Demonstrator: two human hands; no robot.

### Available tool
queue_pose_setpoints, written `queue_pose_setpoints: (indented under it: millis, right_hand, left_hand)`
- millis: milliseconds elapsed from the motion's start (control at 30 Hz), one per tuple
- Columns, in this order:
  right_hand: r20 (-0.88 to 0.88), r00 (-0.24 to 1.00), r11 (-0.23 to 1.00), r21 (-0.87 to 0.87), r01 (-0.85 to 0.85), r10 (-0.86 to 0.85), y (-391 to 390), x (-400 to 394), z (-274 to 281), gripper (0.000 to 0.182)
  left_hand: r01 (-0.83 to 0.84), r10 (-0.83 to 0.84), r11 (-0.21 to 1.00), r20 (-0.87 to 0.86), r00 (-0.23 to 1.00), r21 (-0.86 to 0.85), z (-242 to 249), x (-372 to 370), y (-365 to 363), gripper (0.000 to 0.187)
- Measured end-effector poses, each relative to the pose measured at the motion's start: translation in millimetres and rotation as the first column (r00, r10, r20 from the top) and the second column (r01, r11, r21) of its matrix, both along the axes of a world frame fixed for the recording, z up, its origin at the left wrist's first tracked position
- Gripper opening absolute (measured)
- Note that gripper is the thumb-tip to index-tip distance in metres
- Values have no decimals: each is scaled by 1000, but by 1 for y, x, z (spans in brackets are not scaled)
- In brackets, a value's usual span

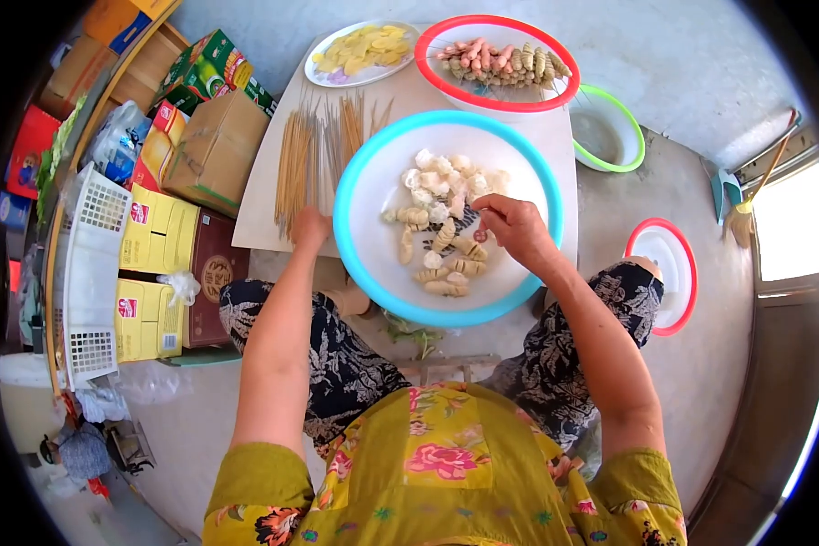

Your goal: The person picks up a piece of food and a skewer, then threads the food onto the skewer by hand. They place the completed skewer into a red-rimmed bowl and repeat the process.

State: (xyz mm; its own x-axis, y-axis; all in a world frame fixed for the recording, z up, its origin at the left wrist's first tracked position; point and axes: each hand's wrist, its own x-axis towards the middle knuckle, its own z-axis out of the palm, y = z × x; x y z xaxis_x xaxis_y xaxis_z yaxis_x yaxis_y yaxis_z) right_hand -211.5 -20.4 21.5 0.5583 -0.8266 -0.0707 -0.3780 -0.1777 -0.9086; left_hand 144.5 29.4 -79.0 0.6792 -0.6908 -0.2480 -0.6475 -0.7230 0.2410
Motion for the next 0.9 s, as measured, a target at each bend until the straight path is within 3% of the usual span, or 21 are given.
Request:
queue_pose_setpoints:
  millis: [67, 133, 167, 233, 267, 333, 367, 433, 467, 533, 600, 733, 900]
  right_hand:
    - [-35, 999, 1000, -19, 4, -5, 2, 1, 6, 18]
    - [-34, 999, 999, -41, -27, 25, 0, -1, 1, 20]
    - [-39, 998, 996, -61, -58, 56, -1, -2, -2, 21]
    - [-11, 998, 995, -80, -57, 57, -1, -1, -8, 20]
    - [11, 998, 994, -94, -61, 62, -1, -1, -10, 20]
    - [37, 998, 993, -105, -52, 56, -1, 0, -7, 19]
    - [52, 998, 998, -34, -45, 47, 1, 1, 1, 19]
    - [116, 993, 997, 70, -46, 38, 0, 0, 4, 23]
    - [116, 993, 997, 67, -24, 16, -1, -1, 6, 23]
    - [321, 947, 965, 256, -63, -23, -3, -2, 10, 28]
    - [472, 873, 945, 323, -46, -119, -4, -5, 10, 33]
    - [589, 774, 927, 376, -7, -233, -12, -15, 12, 27]
    - [605, 771, 939, 343, -28, -198, -11, -18, 17, 22]
  left_hand:
    - [-21, 21, 999, 0, 1000, -35, -3, 6, -2, 29]
    - [-25, -4, 993, -243, 970, -116, 2, 17, -8, 24]
    - [-19, -10, 993, -237, 971, -120, 3, 18, -9, 24]
    - [-132, -50, 888, -378, 925, -440, 24, 9, -5, 18]
    - [-119, -62, 888, -373, 926, -444, 37, 2, -4, 18]
    - [-79, -238, 821, -466, 852, -565, 75, -26, 1, 11]
    - [-61, -256, 821, -462, 849, -567, 90, -43, 6, 11]
    - [-30, -434, 813, -640, 634, -582, 111, -82, 19, 6]
    - [16, -473, 818, -655, 589, -576, 116, -99, 24, 5]
    - [80, -521, 817, -672, 527, -571, 115, -128, 32, 4]
    - [154, -575, 813, -733, 363, -561, 110, -153, 38, 6]
    - [268, -615, 787, -742, 268, -556, 87, -185, 45, 7]
    - [327, -603, 796, -712, 361, -509, 87, -199, 48, 9]
